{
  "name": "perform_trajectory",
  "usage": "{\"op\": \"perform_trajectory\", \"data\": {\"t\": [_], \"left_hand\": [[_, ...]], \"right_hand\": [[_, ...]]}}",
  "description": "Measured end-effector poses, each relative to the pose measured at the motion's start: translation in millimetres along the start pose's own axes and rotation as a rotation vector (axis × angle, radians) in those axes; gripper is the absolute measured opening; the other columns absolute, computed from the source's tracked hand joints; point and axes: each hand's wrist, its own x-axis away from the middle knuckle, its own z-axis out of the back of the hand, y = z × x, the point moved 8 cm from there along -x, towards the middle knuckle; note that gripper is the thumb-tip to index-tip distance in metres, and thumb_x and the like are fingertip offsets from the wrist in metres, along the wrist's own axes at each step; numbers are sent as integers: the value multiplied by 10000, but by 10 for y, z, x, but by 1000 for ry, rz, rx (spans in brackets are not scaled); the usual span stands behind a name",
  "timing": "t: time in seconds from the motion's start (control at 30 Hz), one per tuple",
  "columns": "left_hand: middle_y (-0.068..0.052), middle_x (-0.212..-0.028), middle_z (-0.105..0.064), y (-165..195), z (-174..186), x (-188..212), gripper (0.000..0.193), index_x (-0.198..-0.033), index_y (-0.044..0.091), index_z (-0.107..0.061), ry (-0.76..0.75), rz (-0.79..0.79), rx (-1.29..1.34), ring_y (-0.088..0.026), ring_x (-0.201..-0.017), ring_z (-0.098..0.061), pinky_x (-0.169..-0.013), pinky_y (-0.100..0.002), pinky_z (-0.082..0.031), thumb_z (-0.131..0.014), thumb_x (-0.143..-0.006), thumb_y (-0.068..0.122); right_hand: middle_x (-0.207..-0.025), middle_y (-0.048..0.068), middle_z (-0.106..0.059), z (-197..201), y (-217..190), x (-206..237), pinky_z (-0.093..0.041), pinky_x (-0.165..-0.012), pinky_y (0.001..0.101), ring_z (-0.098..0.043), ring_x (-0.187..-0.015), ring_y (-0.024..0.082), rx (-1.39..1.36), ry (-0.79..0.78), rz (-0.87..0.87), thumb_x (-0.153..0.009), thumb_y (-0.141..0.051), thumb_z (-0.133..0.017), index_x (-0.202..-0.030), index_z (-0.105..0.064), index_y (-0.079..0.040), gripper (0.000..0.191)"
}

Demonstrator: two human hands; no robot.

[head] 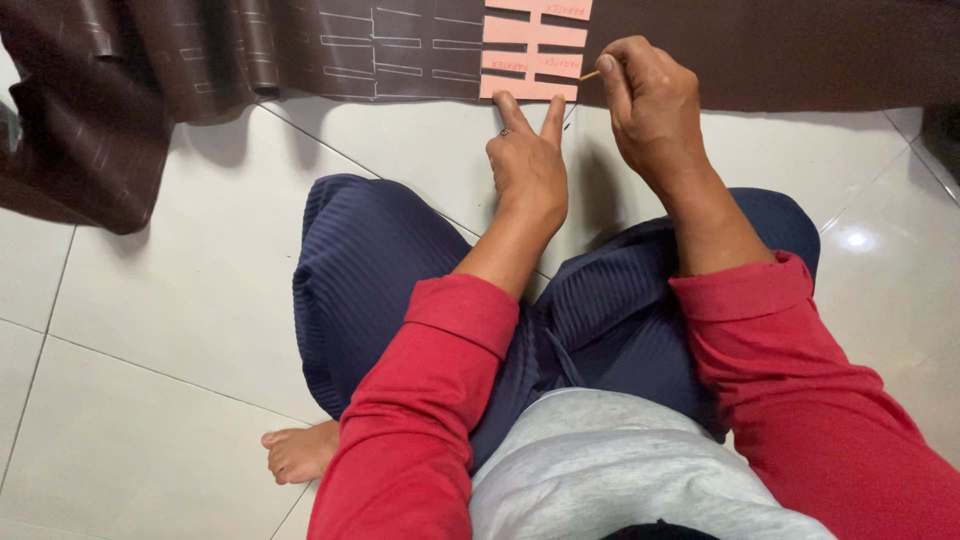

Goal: The person sits on the floor and uses a small stick to mark lines on a piece of pink paper placed on a long brown fabric. They repeatedly align the paper and draw lines along its edges.

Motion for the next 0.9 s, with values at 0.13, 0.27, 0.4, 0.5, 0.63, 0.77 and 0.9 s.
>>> {"op": "perform_trajectory", "data": {"t": [0.13, 0.27, 0.4, 0.5, 0.63, 0.77, 0.9], "left_hand": [[-413, -1585, -212, -4, 9, -1, 968, -1648, 245, -63, 21, 13, 4, -165, -834, -699, -643, -263, -447, -650, -878, 254], [-432, -1572, -213, -1, 5, 4, 965, -1653, 225, -67, 27, 9, 9, -172, -842, -700, -642, -265, -453, -645, -881, 257], [-438, -1584, -193, 5, -34, -18, 934, -1651, 236, -75, 10, 18, 34, -174, -849, -707, -665, -271, -455, -629, -899, 252], [-439, -1571, -190, 27, -77, -47, 950, -1651, 216, -77, 2, 3, 39, -195, -907, -698, -660, -276, -459, -629, -880, 272], [-431, -1579, -179, 23, -79, -60, 921, -1641, 227, -91, 35, 14, 36, -210, -931, -701, -677, -286, -465, -625, -893, 292], [-440, -1583, -165, 18, -67, -40, 970, -1648, 223, -64, -11, -1, 29, -204, -912, -703, -683, -284, -468, -654, -880, 281], [-437, -1576, -177, -28, -13, 7, 997, -1650, 213, -51, -8, 6, 46, -205, -889, -706, -679, -278, -467, -668, -871, 295]], "right_hand": [[-884, 147, -679, -10, 0, -11, -507, -683, 397, -660, -764, 282, 0, 1, 6, -1128, -79, -668, -1086, -657, -1, 89], [-895, 147, -683, -43, -61, -44, -512, -696, 400, -665, -779, 286, -30, 10, 27, -1134, -78, -666, -1097, -656, -5, 83], [-867, 155, -669, -154, -139, -78, -508, -673, 401, -656, -743, 290, -93, -14, -4, -1112, -79, -669, -1096, -657, -1, 81], [-918, 159, -681, -212, -281, -82, -525, -692, 394, -672, -781, 299, -118, -6, 81, -1111, -66, -662, -1104, -654, -6, 61], [-938, 156, -683, -231, -377, -56, -537, -726, 399, -679, -828, 319, -91, -12, 144, -1108, -64, -664, -1095, -640, -11, 59], [-907, 170, -676, -208, -307, -20, -529, -689, 397, -676, -781, 311, -105, -54, 64, -1104, -67, -663, -1084, -643, 1, 73], [-891, 171, -678, -105, -224, 7, -528, -703, 406, -680, -788, 319, -69, -42, 42, -1117, -63, -650, -1100, -656, 3, 68]]}}
